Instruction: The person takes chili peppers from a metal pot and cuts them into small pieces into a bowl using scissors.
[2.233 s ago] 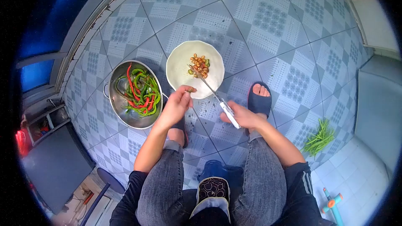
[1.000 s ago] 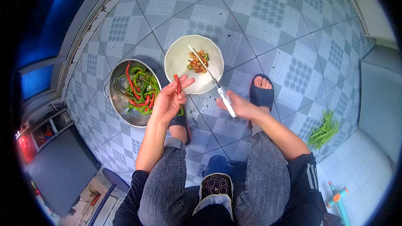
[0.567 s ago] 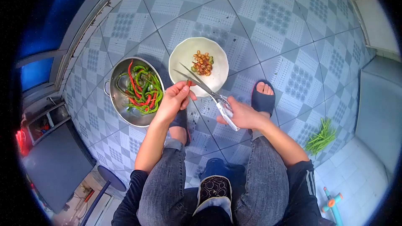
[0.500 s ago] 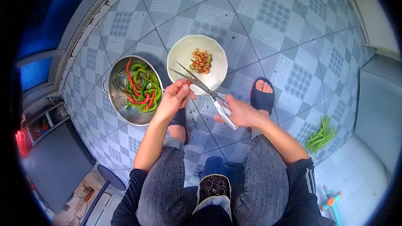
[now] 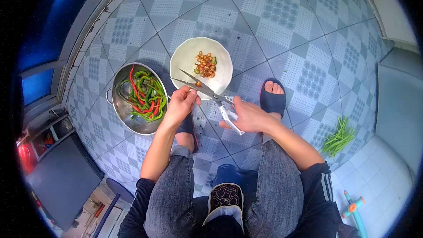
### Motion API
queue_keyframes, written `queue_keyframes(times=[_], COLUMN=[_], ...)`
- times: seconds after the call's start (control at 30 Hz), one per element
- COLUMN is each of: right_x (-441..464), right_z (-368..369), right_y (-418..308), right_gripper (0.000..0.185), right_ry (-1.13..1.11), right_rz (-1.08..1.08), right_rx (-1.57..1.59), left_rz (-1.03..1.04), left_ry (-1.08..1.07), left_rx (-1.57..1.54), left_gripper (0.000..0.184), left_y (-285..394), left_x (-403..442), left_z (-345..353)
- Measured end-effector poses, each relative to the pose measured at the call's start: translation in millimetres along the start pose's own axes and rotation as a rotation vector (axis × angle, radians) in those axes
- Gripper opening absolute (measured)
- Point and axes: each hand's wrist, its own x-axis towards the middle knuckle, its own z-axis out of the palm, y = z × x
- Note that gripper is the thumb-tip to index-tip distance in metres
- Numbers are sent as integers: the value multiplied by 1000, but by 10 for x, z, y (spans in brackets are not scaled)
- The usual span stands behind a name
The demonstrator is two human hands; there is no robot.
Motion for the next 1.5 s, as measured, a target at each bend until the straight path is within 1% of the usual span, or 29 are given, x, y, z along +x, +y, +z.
queue_keyframes(times=[0.17,0.23,0.33,0.37,0.43,0.5,0.53,0.6,0.67,0.73,0.77,0.83,0.87,0.93,0.97,1.03,1.07,1.13,1.23,1.37,1.47,1.5], right_x=[101,112,114,125,166,176,187,232,272,308,314,327,337,327,311,246,227,207,194,216,210,232], right_z=[141,178,154,169,215,213,211,267,292,258,269,290,308,320,326,274,256,224,225,217,206,226], right_y=[197,237,215,233,288,301,309,363,413,451,490,565,598,614,628,598,581,534,443,406,369,386], right_gripper=[73,61,58,58,69,68,67,67,66,53,53,55,55,60,60,66,66,72,74,75,71,68], right_ry=[-35,-27,-56,-56,-29,-26,-19,9,31,19,27,67,71,36,37,26,26,-27,-5,-15,4,6], right_rz=[-30,-41,-2,-2,-23,-51,-75,-76,-75,-57,-61,-165,-165,-146,-142,-116,-116,-127,-97,-95,-80,-104], right_rx=[24,30,53,55,105,120,136,160,180,182,190,253,257,249,254,247,248,161,148,152,98,112], left_rz=[1,-8,-23,-9,4,-66,-61,-175,-194,-247,-244,-196,-196,-149,-154,-91,-92,-92,-87,-84,-59,-55], left_ry=[-30,-48,-50,-48,-45,-77,-79,-115,-143,-118,-120,-145,-148,-169,-175,-174,-175,-176,-146,-129,-124,-120], left_rx=[-34,-54,-42,-45,-44,-37,-19,-32,-10,73,85,101,106,-31,-29,-86,-86,-120,-78,-80,-63,-65], left_gripper=[21,22,21,20,18,18,18,18,20,20,20,21,21,21,21,19,19,17,17,17,17,17], left_y=[18,10,-33,-78,-130,-123,-99,-38,50,258,253,222,188,166,128,16,-36,-74,-50,-66,-77,-75], left_x=[27,39,70,100,133,163,185,203,235,241,283,361,374,363,357,349,343,320,281,254,239,242], left_z=[20,26,36,35,40,28,16,-11,-50,-17,-24,-29,-22,18,34,51,50,39,28,22,1,-6])
